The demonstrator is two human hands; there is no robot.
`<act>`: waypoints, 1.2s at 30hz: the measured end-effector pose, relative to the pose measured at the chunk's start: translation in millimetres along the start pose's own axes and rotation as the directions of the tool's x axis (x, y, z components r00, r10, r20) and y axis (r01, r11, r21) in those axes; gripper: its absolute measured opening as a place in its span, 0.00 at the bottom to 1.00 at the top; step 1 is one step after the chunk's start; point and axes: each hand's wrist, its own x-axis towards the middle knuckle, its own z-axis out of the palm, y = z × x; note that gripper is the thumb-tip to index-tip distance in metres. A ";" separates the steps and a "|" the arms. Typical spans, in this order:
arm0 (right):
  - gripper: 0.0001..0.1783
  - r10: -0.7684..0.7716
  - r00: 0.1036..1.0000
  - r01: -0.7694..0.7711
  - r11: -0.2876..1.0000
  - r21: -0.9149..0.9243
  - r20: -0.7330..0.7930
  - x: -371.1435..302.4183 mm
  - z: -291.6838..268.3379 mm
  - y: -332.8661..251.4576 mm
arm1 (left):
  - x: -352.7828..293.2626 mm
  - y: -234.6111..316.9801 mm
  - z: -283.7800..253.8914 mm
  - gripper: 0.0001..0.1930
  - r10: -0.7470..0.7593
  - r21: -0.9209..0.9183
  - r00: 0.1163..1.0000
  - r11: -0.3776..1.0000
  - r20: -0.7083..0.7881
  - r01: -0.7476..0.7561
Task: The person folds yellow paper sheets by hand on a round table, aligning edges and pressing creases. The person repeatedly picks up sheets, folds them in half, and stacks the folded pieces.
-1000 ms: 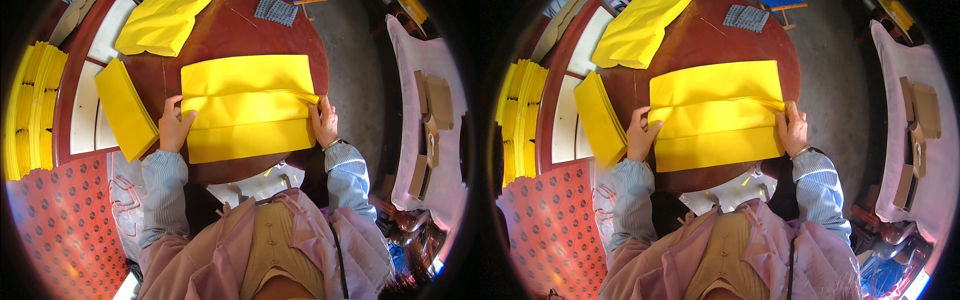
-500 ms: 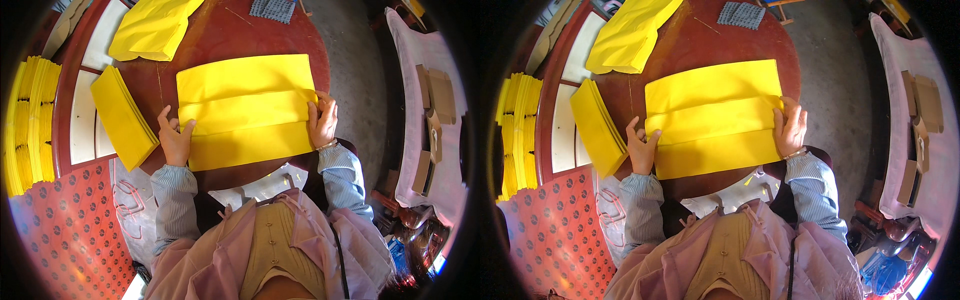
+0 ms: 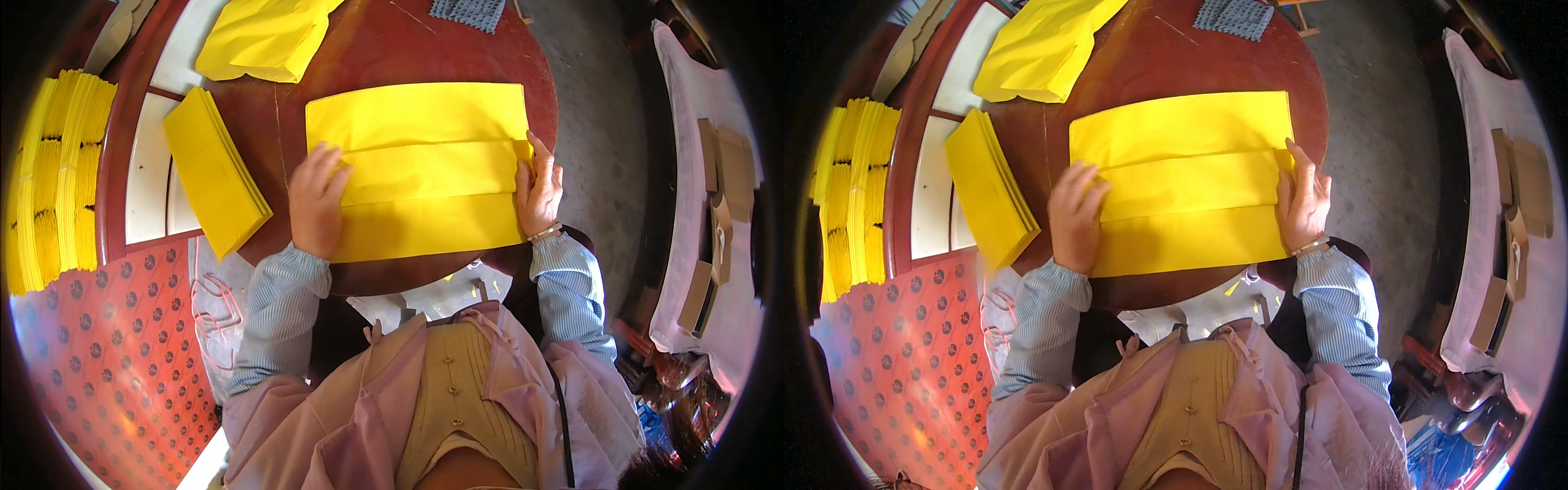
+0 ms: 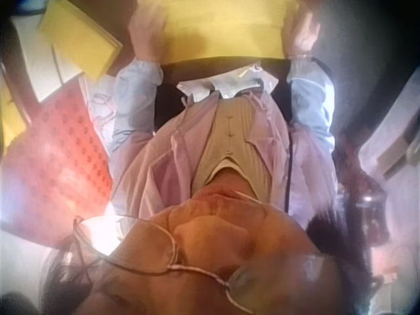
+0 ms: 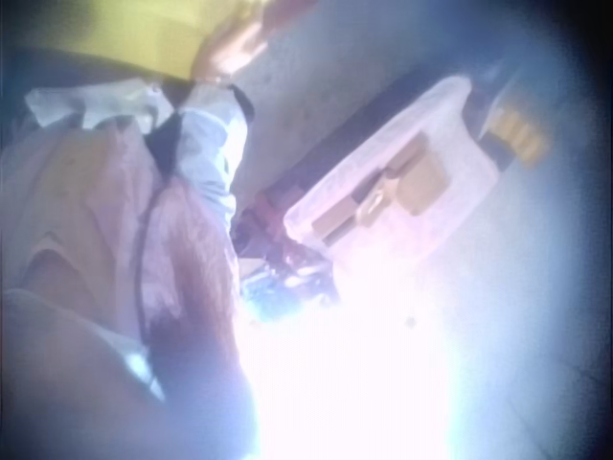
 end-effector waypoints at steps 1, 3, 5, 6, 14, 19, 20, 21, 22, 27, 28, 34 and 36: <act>0.25 0.001 1.000 -0.001 1.000 -0.004 -0.005 -0.1 -0.3 -1.4 | -1.4 -1.5 -0.9 0.20 -0.027 -0.121 0.992 0.992 0.120 0.041; 0.25 0.125 0.989 -0.129 0.990 0.050 0.078 -1.1 -0.7 -3.6 | -4.2 -1.8 -1.4 0.19 -0.064 -0.187 0.951 0.974 0.301 0.124; 0.26 0.139 0.986 -0.148 0.984 0.094 0.098 -0.9 -1.1 -3.0 | -3.8 7.2 7.2 0.22 -0.150 -0.209 0.957 0.956 0.250 0.205; 0.25 0.138 0.985 -0.148 0.984 0.103 0.100 -0.7 -1.8 -1.6 | -4.0 14.6 13.1 0.24 -0.206 -0.216 0.949 0.942 0.238 0.258; 0.24 0.070 0.994 -0.077 0.994 0.081 0.088 6.0 -5.4 -3.3 | -2.4 70.9 62.3 0.45 -0.287 0.198 0.956 0.942 0.056 0.271; 0.27 -0.185 0.971 0.143 0.956 -0.256 -0.149 9.4 -33.7 -27.6 | -1.0 69.7 68.6 0.46 -0.332 0.209 0.941 0.927 0.060 0.313; 0.29 -0.209 0.967 0.149 0.928 -0.342 -0.146 8.7 -28.1 -40.0 | -0.5 70.8 68.9 0.46 -0.339 0.214 0.939 0.923 0.060 0.319; 0.27 -0.373 0.911 0.322 0.909 -0.265 -0.174 -1.7 -16.6 -57.3 | -0.6 73.3 68.9 0.47 -0.362 0.220 0.926 0.917 0.103 0.334; 0.28 -0.512 0.846 0.515 0.857 -0.016 -0.148 -1.6 0.2 -73.3 | 0.0 75.9 68.9 0.47 -0.382 0.245 0.917 0.906 0.119 0.345; 0.33 -0.225 0.914 0.312 0.922 -0.230 0.336 -17.8 48.2 -106.4 | 10.0 75.0 64.4 0.48 -0.461 0.296 0.856 0.873 0.235 0.388; 0.34 -0.133 0.913 0.266 0.911 -0.315 0.386 -15.8 45.5 -98.1 | 9.4 72.0 63.2 0.48 -0.461 0.280 0.849 0.877 0.258 0.391; 0.37 0.060 0.921 0.136 0.876 -0.462 0.384 -6.5 14.3 -50.2 | -12.3 34.7 50.5 0.49 -0.408 0.243 0.896 0.900 0.175 0.363; 0.37 0.099 0.907 0.121 0.870 -0.478 0.409 -6.3 13.3 -49.6 | -16.0 30.1 48.6 0.49 -0.397 0.227 0.903 0.906 0.165 0.357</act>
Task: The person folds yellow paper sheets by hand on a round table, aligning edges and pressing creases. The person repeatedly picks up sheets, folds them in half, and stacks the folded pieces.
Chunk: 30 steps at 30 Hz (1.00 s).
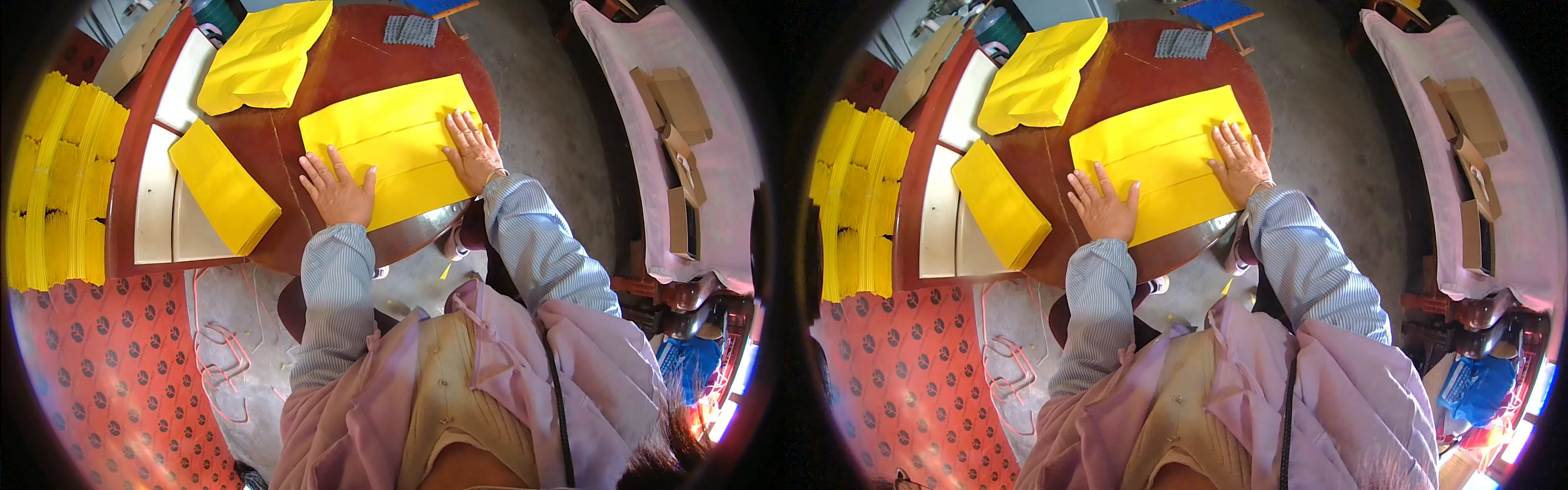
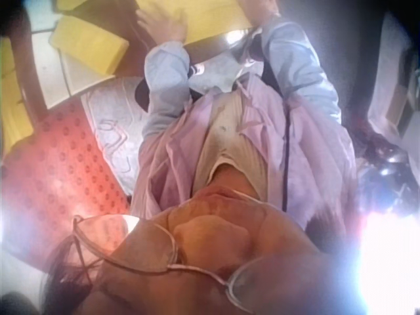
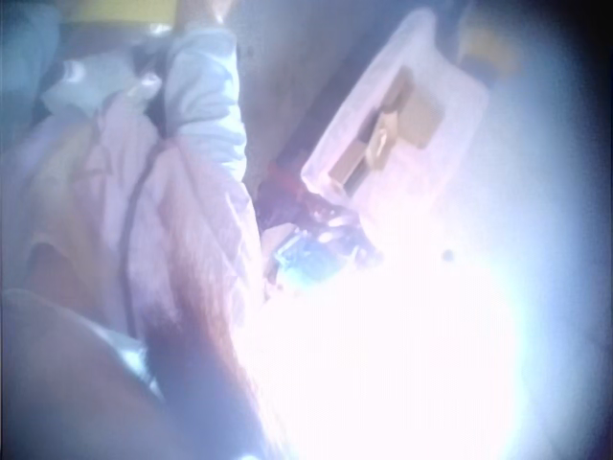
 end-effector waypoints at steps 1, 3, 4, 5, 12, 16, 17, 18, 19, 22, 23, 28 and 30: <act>0.37 0.000 1.000 0.000 1.000 -0.002 0.001 0.4 -0.9 0.3 | -0.5 -0.4 -0.4 0.49 -0.006 -0.005 1.000 1.000 0.008 0.006; 0.38 -0.005 1.000 0.005 1.000 -0.010 -0.002 1.3 -2.5 0.1 | -0.2 1.1 -1.2 0.48 0.004 -0.028 1.000 1.000 -0.007 -0.004; 0.38 -0.004 1.000 0.004 1.000 -0.006 0.008 1.4 -3.0 0.2 | 0.1 1.4 -1.8 0.48 -0.001 -0.012 1.000 1.000 0.004 0.001; 0.38 -0.005 1.000 0.005 1.000 -0.013 -0.001 1.6 -3.1 -0.3 | -0.4 1.9 -2.2 0.48 0.002 -0.008 1.000 1.000 -0.011 -0.002; 0.41 -0.004 1.000 0.005 0.999 -0.050 0.028 2.9 0.7 -1.4 | 2.3 0.3 0.9 0.48 -0.014 0.043 1.000 0.999 -0.023 0.015; 0.45 -0.027 1.000 0.025 0.995 0.096 0.015 -0.9 -4.1 0.6 | 4.7 0.5 0.9 0.52 -0.018 0.051 1.000 0.999 -0.006 0.018; 0.46 -0.026 0.999 0.023 0.995 0.093 0.033 -1.6 -7.0 0.8 | 4.6 1.0 0.1 0.52 -0.030 0.055 0.999 0.998 0.017 0.029; 0.46 -0.037 0.999 0.031 0.987 0.159 0.035 -3.0 -9.9 1.2 | 4.4 0.5 -1.4 0.52 -0.038 0.066 0.999 0.997 0.025 0.036; 0.46 -0.035 0.998 0.028 0.989 0.146 0.047 -4.2 -12.7 0.4 | 5.6 0.5 -3.5 0.53 -0.051 0.081 0.996 0.996 0.070 0.046; 0.46 -0.027 0.997 0.015 0.986 0.164 0.075 -5.7 -19.7 -0.5 | 7.8 1.7 -10.6 0.53 -0.081 0.089 0.988 0.994 0.130 0.069; 0.46 -0.036 0.996 0.022 0.986 0.168 0.078 -5.7 -20.8 0.6 | 9.8 2.6 -12.6 0.52 -0.104 0.124 0.979 0.989 0.173 0.083; 0.47 -0.046 0.995 0.032 0.986 0.166 0.085 -6.2 -17.9 4.0 | 8.8 5.0 -16.0 0.51 -0.122 0.168 0.966 0.982 0.228 0.085; 0.47 -0.046 0.997 0.035 0.985 0.168 0.061 -6.0 -17.3 2.9 | 9.4 6.0 -18.9 0.51 -0.130 0.172 0.968 0.981 0.215 0.094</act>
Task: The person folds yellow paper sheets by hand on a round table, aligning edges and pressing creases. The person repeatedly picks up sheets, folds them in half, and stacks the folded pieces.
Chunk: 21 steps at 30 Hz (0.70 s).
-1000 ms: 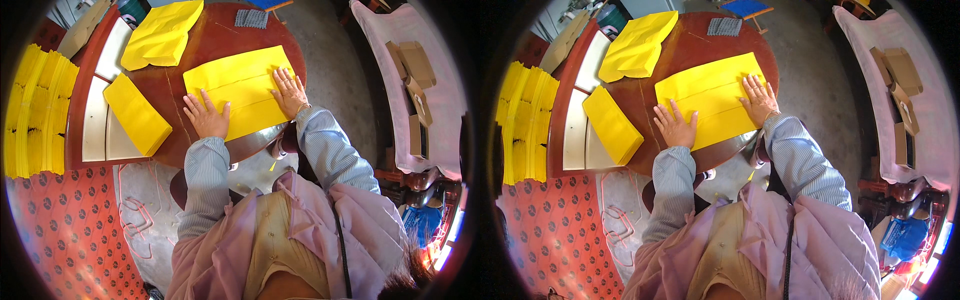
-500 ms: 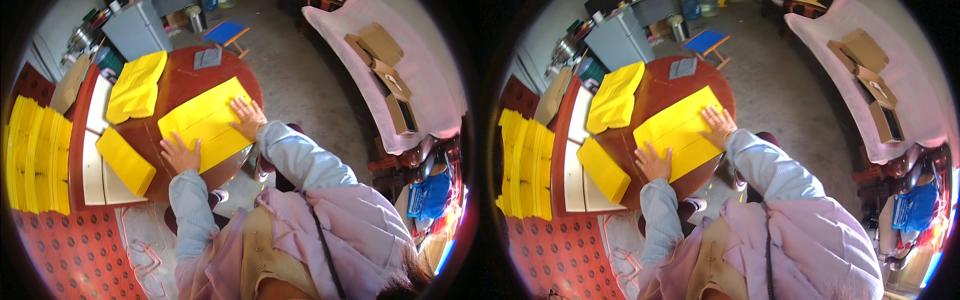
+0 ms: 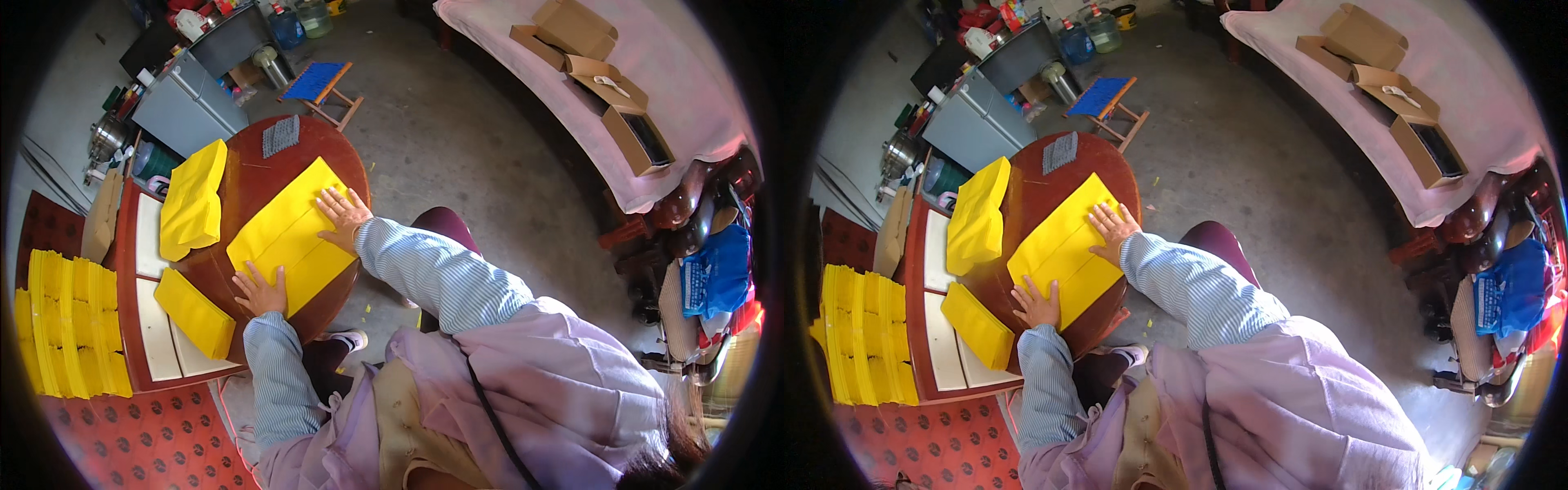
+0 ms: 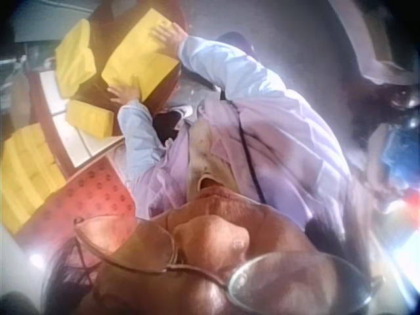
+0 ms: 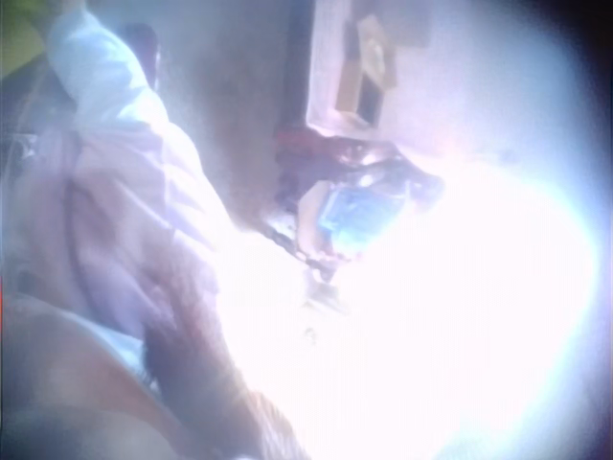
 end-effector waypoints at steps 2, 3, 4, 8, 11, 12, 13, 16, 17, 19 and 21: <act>0.47 -0.008 1.000 0.008 1.000 -0.021 -0.004 0.2 -0.8 -2.2 | -1.2 0.2 -4.1 0.50 -0.008 0.026 0.999 1.000 0.038 0.007; 0.47 -0.007 1.000 0.007 0.999 -0.049 0.003 -1.1 -0.7 -4.1 | 0.0 1.9 -6.5 0.50 -0.019 0.031 0.999 0.999 0.051 0.017; 0.47 -0.004 1.000 0.005 0.997 -0.071 0.010 0.7 -3.0 -3.0 | 3.1 4.6 -9.7 0.50 -0.031 0.009 0.999 1.000 0.032 0.030; 0.47 -0.019 1.000 0.019 1.000 0.011 0.002 0.7 -4.8 0.8 | -19.4 10.1 6.1 0.39 -0.017 -0.231 0.935 0.971 -0.354 -0.070; 0.47 -0.023 1.000 0.023 0.998 0.061 -0.001 -0.1 -1.3 1.2 | -41.1 24.1 29.9 0.23 -0.166 -0.580 0.767 0.755 -0.619 -0.306; 0.47 -0.024 1.000 0.024 0.999 0.043 -0.001 -0.6 0.7 0.0 | -44.1 26.4 32.6 0.22 -0.269 -0.851 0.880 0.470 -0.392 -0.235; 0.47 -0.025 1.000 0.025 0.999 0.035 -0.003 0.5 1.6 0.4 | -45.3 31.4 33.9 0.22 -0.275 -0.990 0.954 0.114 -0.116 -0.087; 0.46 -0.025 1.000 0.025 0.999 0.028 -0.013 3.8 2.7 1.6 | -44.6 51.5 29.2 0.24 -0.198 -0.827 0.914 -0.524 0.354 0.206; 0.46 -0.023 1.000 0.023 1.000 0.016 -0.012 4.2 2.8 1.5 | -42.2 55.2 24.1 0.25 -0.190 -0.775 0.889 -0.585 0.417 0.239; 0.45 -0.020 1.000 0.020 1.000 -0.003 -0.006 6.3 1.1 2.0 | -34.2 62.3 13.1 0.26 -0.140 -0.706 0.860 -0.643 0.491 0.298; 0.44 -0.017 1.000 0.017 1.000 -0.008 0.024 5.7 -0.3 1.8 | -27.4 65.8 4.9 0.27 -0.086 -0.684 0.846 -0.633 0.527 0.362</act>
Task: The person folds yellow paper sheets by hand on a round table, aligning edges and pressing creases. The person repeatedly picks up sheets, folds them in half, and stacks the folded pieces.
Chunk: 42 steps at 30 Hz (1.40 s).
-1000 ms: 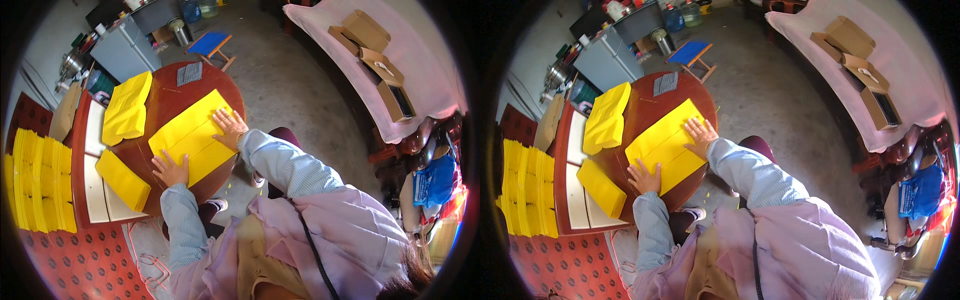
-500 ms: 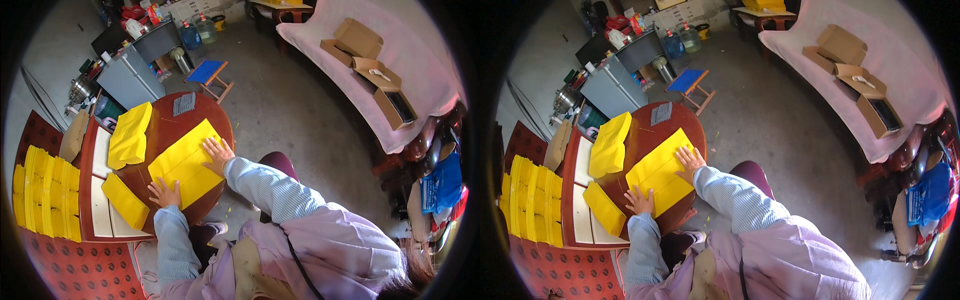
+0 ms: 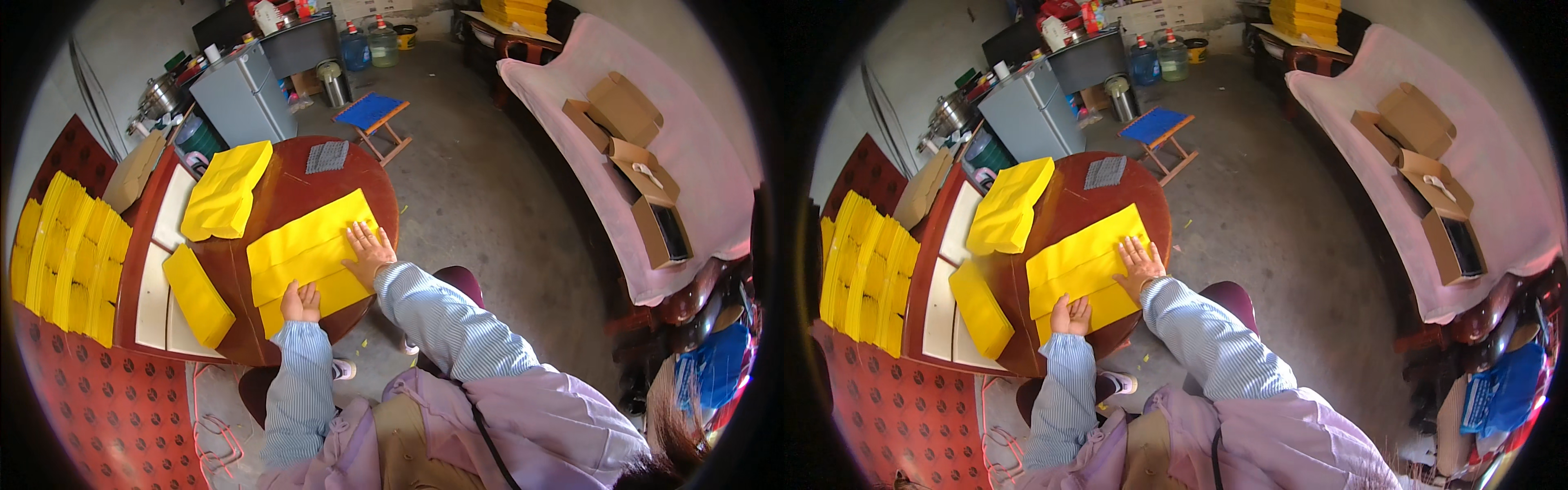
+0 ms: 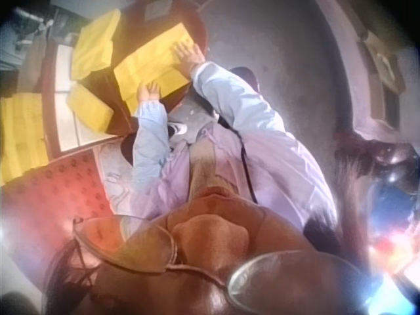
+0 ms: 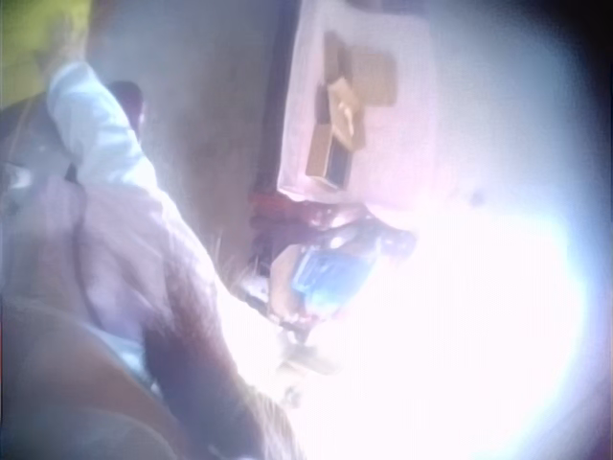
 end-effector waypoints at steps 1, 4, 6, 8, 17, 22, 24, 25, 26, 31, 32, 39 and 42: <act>0.43 -0.004 1.000 0.004 1.000 -0.006 -0.010 -0.4 -1.2 0.1 | 0.5 0.1 4.2 0.26 -0.017 -0.010 1.000 1.000 0.014 0.017; 0.41 -0.002 1.000 0.002 1.000 0.005 -0.001 -2.6 -5.7 1.4 | 0.9 -8.0 15.3 0.23 -0.024 -0.002 1.000 1.000 0.013 0.024; 0.41 -0.018 1.000 0.018 1.000 0.011 0.004 -3.7 -10.6 3.0 | 1.5 -14.8 25.0 0.22 -0.006 0.009 1.000 1.000 -0.025 0.006; 0.40 -0.029 1.000 0.030 0.999 0.014 -0.002 -3.4 -16.6 4.5 | 2.5 -19.5 34.5 0.25 0.047 0.078 0.997 0.996 -0.066 -0.041; 0.36 -0.127 0.988 0.138 0.981 0.134 -0.086 10.0 -50.4 21.4 | 15.3 -15.0 23.6 0.17 0.113 -0.006 0.993 0.994 0.046 -0.113; 0.34 -0.255 0.966 0.238 0.783 0.574 -0.052 6.8 -61.2 50.1 | 8.7 43.4 -32.7 0.17 -0.028 0.128 0.902 0.991 0.431 -0.031; 0.39 -0.276 0.961 0.203 0.740 0.642 0.014 9.2 -62.7 53.8 | -0.4 75.3 -42.0 0.19 -0.156 0.382 0.864 0.923 0.479 -0.045; 0.42 -0.274 0.960 0.166 0.726 0.667 0.059 11.3 -62.6 53.2 | -4.9 85.4 -39.8 0.20 -0.234 0.547 0.873 0.836 0.429 -0.044; 0.45 -0.282 0.959 0.197 0.731 0.653 0.026 14.5 -61.6 49.4 | -8.7 97.5 -35.1 0.20 -0.300 0.691 0.881 0.722 0.365 -0.041; 0.63 -0.266 0.964 0.192 0.662 0.724 -0.013 46.0 -57.1 25.4 | -6.7 131.1 7.1 0.20 -0.442 0.921 0.808 0.212 0.389 -0.327; 0.63 -0.274 0.962 0.182 0.649 0.739 0.003 55.3 -57.8 23.2 | 1.2 135.0 17.3 0.21 -0.467 0.919 0.795 0.133 0.388 -0.370; 0.46 -0.290 0.895 -0.086 0.632 0.770 0.338 95.4 -80.0 31.1 | 64.8 165.7 76.2 0.18 -0.603 0.901 0.700 0.074 0.382 -0.428; 0.40 -0.268 0.873 -0.242 0.486 0.840 0.406 73.9 -80.4 38.0 | 86.7 176.8 91.6 0.12 -0.557 0.890 0.712 0.121 0.427 -0.439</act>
